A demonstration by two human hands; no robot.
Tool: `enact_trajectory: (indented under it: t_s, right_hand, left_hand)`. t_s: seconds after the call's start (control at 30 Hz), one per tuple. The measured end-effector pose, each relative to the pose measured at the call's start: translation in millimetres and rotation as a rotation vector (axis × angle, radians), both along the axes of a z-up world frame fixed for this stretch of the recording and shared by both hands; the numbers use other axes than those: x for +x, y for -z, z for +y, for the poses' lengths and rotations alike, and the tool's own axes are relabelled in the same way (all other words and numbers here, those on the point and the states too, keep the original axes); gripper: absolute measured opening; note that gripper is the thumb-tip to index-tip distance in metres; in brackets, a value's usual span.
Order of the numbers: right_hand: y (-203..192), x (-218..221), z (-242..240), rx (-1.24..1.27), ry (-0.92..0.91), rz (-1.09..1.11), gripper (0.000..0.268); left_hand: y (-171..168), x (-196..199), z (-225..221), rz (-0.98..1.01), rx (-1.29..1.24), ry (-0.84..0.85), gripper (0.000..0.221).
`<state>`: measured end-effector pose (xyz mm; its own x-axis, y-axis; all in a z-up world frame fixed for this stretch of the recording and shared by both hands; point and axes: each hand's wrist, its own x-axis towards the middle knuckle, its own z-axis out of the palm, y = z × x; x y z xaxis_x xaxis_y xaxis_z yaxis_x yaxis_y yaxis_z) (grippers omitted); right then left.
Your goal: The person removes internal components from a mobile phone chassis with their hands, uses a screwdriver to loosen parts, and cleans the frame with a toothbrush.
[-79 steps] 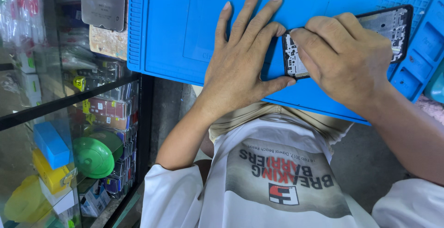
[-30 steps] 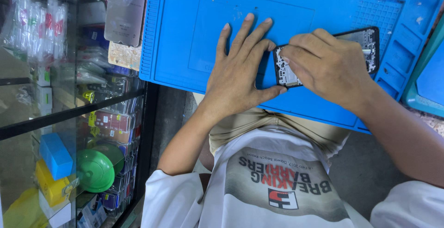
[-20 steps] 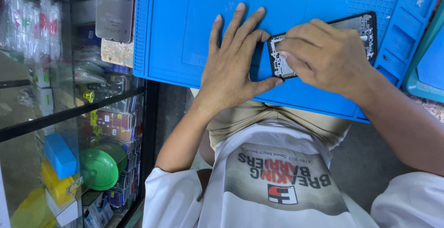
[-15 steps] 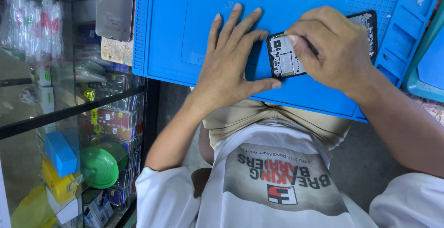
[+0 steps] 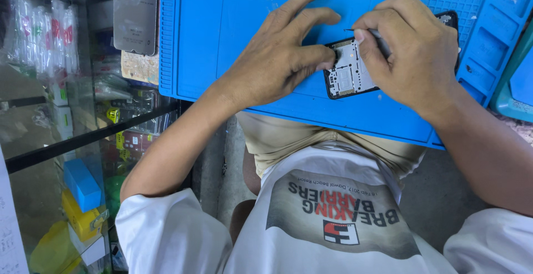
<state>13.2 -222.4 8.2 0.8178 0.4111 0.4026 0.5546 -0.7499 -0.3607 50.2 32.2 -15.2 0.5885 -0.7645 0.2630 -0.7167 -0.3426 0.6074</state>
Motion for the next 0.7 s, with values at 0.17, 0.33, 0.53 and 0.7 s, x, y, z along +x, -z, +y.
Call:
enact_trajectory:
  t_s: [0.17,0.33,0.53,0.7]
  right_hand:
    - [3,1,-1,0.095,-0.026,0.060,0.008]
    - [9,0,-5,0.097,-0.121,-0.037,0.009]
    - [9,-3,-6,0.074,-0.130,-0.054,0.009]
    - [1,-9,8,-0.116,-0.110,-0.031,0.014]
  left_hand:
    - [5,2,-2,0.142,-0.186,-0.147,0.006]
    - [-1,-1,-10,0.079,-0.202,-0.202,0.019]
    - [-3,-8,-7,-0.111,-0.061,-0.280,0.013]
    - [-6,-29,8,-0.116,0.030,-0.471,0.028]
